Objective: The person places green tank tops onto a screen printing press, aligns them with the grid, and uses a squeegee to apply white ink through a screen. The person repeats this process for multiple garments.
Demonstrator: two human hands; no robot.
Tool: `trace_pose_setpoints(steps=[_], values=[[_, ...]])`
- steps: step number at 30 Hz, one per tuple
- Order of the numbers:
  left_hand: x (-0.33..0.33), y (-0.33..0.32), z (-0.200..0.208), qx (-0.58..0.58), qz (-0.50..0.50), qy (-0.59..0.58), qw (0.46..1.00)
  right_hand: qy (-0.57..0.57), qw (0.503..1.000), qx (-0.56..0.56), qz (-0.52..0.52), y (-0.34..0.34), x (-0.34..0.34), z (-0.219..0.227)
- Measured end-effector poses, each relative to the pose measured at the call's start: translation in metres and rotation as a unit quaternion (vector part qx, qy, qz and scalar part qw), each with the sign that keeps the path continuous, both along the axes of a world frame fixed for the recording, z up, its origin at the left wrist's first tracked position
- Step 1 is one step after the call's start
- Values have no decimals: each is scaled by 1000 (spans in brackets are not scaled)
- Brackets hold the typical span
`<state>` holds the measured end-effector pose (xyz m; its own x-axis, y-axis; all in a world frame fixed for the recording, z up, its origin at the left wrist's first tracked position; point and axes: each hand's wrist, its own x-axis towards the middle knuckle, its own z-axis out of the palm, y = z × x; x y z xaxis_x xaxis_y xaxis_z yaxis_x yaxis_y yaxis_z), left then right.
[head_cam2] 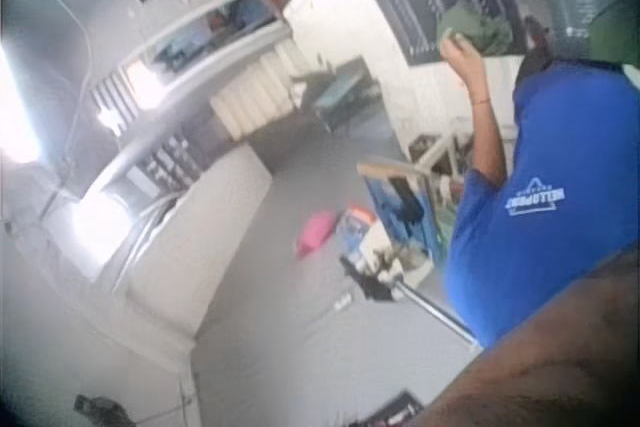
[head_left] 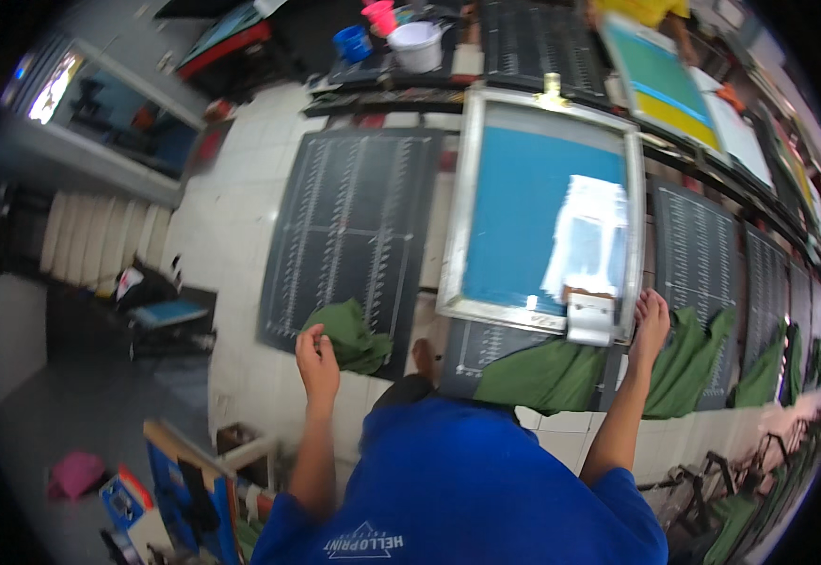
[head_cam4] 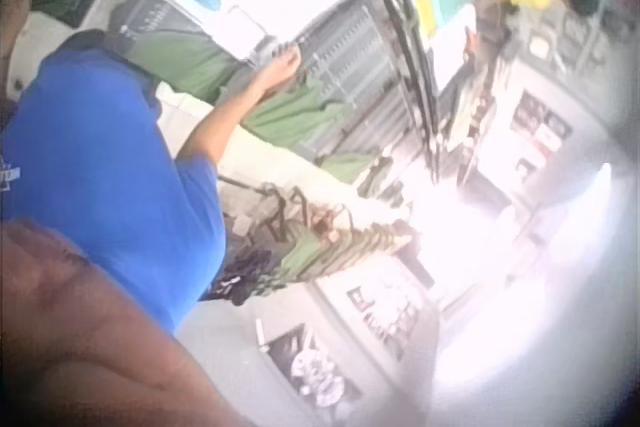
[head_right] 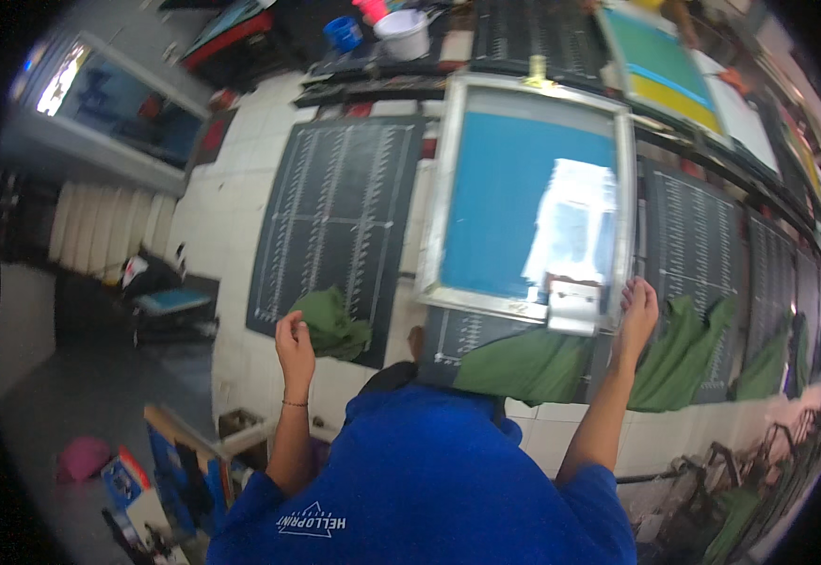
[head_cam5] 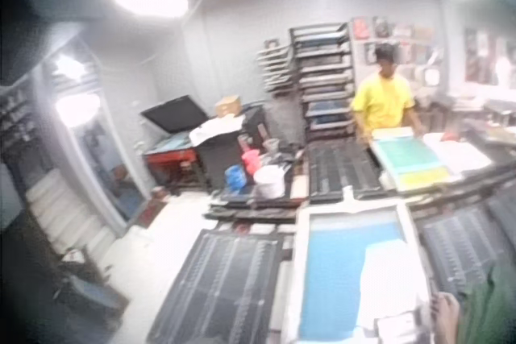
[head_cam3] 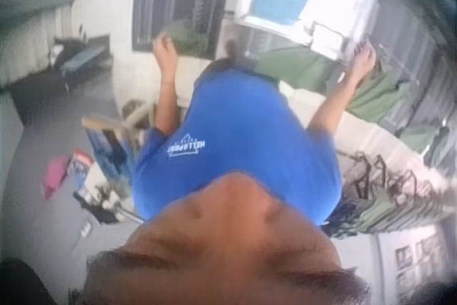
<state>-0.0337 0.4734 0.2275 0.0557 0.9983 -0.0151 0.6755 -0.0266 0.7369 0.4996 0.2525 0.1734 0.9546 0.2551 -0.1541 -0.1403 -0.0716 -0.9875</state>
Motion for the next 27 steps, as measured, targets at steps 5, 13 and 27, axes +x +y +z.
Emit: trace_pose_setpoints(steps=[5, 13, 27], values=[[-57, -13, -16, 147, -25, 165, 975, 79, 923, -23, 376, 67, -171, 41], [-28, 81, 8, 58, -156, -96, 981, -376, 755, -74, 532, 176, -360, 4], [-100, 299, 153, 56, -339, -178, 922, 90, 923, 227, 298, 277, -377, 219]])
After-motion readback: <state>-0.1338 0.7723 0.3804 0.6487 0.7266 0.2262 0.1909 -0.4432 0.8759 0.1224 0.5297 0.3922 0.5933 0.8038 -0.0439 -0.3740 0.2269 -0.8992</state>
